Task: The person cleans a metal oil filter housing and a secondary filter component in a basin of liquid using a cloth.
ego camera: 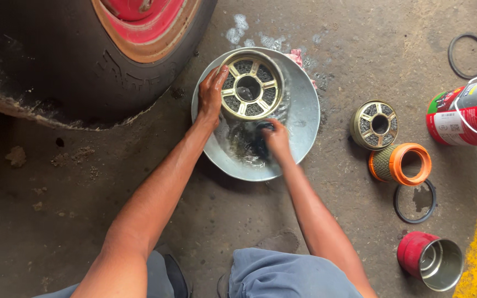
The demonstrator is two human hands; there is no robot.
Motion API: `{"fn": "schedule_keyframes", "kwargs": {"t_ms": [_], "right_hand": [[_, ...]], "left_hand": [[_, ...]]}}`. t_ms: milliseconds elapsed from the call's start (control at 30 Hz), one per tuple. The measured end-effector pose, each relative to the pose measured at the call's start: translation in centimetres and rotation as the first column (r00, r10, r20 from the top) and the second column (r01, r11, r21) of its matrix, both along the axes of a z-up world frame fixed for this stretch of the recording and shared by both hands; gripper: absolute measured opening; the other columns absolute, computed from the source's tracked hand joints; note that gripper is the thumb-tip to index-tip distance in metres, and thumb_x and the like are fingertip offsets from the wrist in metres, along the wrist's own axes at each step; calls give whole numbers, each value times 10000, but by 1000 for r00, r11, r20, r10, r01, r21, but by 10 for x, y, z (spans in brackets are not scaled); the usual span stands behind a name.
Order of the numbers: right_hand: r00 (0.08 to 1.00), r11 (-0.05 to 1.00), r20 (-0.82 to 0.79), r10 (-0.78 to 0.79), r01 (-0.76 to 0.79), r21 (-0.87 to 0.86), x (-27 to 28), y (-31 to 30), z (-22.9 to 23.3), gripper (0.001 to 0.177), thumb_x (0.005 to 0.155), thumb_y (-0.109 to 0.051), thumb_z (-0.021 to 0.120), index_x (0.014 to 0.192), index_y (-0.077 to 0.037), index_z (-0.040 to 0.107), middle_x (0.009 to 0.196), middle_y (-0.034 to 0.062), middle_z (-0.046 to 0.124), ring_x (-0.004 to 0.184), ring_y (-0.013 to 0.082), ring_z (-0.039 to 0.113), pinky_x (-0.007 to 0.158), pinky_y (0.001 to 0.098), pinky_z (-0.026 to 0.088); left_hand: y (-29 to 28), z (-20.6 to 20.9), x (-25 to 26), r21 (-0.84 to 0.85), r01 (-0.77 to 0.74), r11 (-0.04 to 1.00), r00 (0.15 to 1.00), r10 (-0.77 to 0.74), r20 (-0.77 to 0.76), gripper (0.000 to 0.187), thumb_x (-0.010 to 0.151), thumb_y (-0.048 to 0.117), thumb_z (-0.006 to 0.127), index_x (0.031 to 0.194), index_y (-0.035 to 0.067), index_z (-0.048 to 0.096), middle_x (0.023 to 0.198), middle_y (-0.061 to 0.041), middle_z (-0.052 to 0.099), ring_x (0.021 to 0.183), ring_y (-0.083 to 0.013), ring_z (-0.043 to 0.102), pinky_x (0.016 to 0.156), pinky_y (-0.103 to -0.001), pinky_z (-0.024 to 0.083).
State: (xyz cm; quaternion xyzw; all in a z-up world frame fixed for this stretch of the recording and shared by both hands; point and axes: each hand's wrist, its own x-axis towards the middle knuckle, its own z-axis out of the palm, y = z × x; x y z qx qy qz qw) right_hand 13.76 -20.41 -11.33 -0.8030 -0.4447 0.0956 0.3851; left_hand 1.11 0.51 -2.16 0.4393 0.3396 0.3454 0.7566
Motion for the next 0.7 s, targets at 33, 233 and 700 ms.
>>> {"fn": "schedule_keyframes", "kwargs": {"t_ms": [33, 233, 700], "right_hand": [[653, 991, -753, -84, 135, 6, 14, -1, 9, 332, 834, -81, 696, 1165, -59, 665, 1104, 159, 669, 1004, 343, 692, 910, 476, 595], [-154, 966, -980, 127, 245, 87, 42, 1, 138, 372, 931, -321, 754, 1146, -44, 629, 1008, 220, 705, 811, 267, 728, 565, 305, 609], [971, 834, 7, 241, -203, -512, 52, 127, 262, 252, 979, -102, 544, 1101, -13, 746, 824, 202, 736, 584, 232, 701, 505, 369, 606]], "left_hand": [[1, -1, -1, -1, 2, 1000, 1000, -2, 3, 516, 989, 407, 612, 1316, 13, 670, 1304, -130, 685, 1315, -228, 587, 1123, -354, 415], [1, 0, -2, -56, -3, 998, 996, -3, -92, 570, 973, 452, 618, 1376, 48, 619, 1385, -112, 619, 1369, -215, 520, 1158, -375, 360], [-17, 16, -1, 32, -1, 999, 987, 7, -158, 505, 951, 402, 625, 1288, 30, 683, 1182, -96, 723, 1108, -186, 639, 996, -316, 462]]}}
